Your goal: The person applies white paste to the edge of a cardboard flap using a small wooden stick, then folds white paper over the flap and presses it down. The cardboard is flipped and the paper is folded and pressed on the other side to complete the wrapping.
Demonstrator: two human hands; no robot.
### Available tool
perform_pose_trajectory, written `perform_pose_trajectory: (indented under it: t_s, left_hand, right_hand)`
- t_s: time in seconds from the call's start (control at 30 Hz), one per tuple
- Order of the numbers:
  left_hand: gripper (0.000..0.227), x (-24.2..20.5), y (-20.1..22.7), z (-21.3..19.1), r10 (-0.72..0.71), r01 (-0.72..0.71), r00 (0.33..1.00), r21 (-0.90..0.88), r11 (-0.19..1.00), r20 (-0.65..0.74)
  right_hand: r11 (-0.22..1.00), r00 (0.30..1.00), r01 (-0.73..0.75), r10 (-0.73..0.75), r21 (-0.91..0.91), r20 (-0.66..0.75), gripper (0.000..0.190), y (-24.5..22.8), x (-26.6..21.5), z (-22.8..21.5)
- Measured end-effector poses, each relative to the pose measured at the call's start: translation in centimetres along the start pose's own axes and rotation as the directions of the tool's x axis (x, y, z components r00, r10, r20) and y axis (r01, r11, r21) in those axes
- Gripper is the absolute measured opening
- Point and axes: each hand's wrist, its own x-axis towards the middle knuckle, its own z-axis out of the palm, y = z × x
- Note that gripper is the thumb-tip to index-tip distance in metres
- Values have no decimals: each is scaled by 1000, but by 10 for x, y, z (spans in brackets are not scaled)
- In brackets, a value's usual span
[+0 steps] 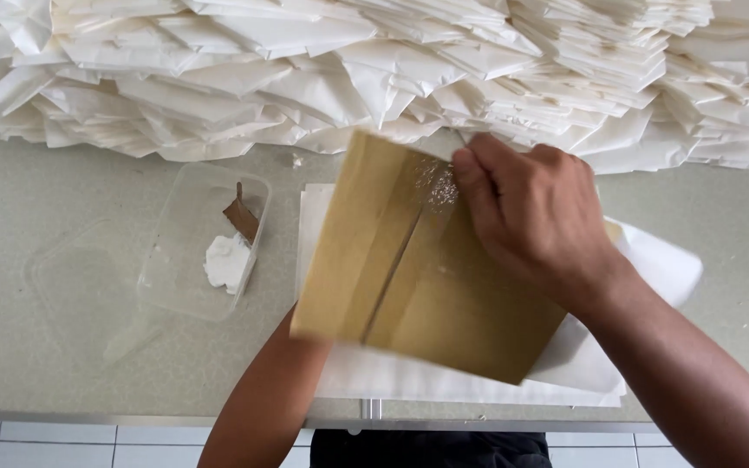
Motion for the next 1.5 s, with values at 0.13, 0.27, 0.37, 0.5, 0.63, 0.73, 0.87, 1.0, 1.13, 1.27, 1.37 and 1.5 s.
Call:
perform_pose_trajectory:
  t_s: [0.13,0.27,0.37,0.5,0.63,0.73,0.87,1.0,1.13,1.27,1.37,1.5]
  left_hand:
    - [12,7,32,-8,-84,84,996,-21,996,-4]
    - [10,5,26,-11,-171,169,985,-84,982,-18]
    - [19,8,22,-12,-177,187,982,-258,948,59]
    - [45,10,3,-10,7,83,984,-488,869,181]
    - [54,10,-30,-6,46,105,972,-603,791,230]
    - [21,5,-20,-13,30,145,956,-564,813,290]
    - [12,6,-30,-13,-63,230,937,-470,852,345]
    - [8,3,-47,-5,-152,299,935,-477,827,321]
    - [10,1,-31,-7,-175,305,939,-479,823,297]
    - [10,5,-13,-10,-175,292,942,-441,849,286]
    - [14,6,8,-17,-170,297,939,-456,839,299]
    - [16,8,22,-17,-139,290,933,-467,835,331]
  right_hand:
    - [941,939,320,-331,109,96,49,-11,17,14]
    - [758,674,650,-546,-50,498,58,-28,16,57]
    - [641,483,768,-593,15,644,65,-39,10,79]
    - [451,145,864,-650,225,746,48,-53,-2,96]
    - [407,48,861,-663,305,747,41,-53,-15,119]
    - [389,54,865,-700,317,712,39,-48,-26,135]
    - [439,372,887,-863,145,342,36,-28,-40,141]
    - [655,646,755,-739,18,-193,37,-8,-37,120]
    - [779,753,625,-619,-50,-224,38,46,-42,92]
    - [957,908,276,-289,-86,-303,10,103,-53,83]
    - [991,928,128,-136,-45,-347,11,108,-56,83]
    - [1000,952,15,-6,27,-305,22,107,-57,86]
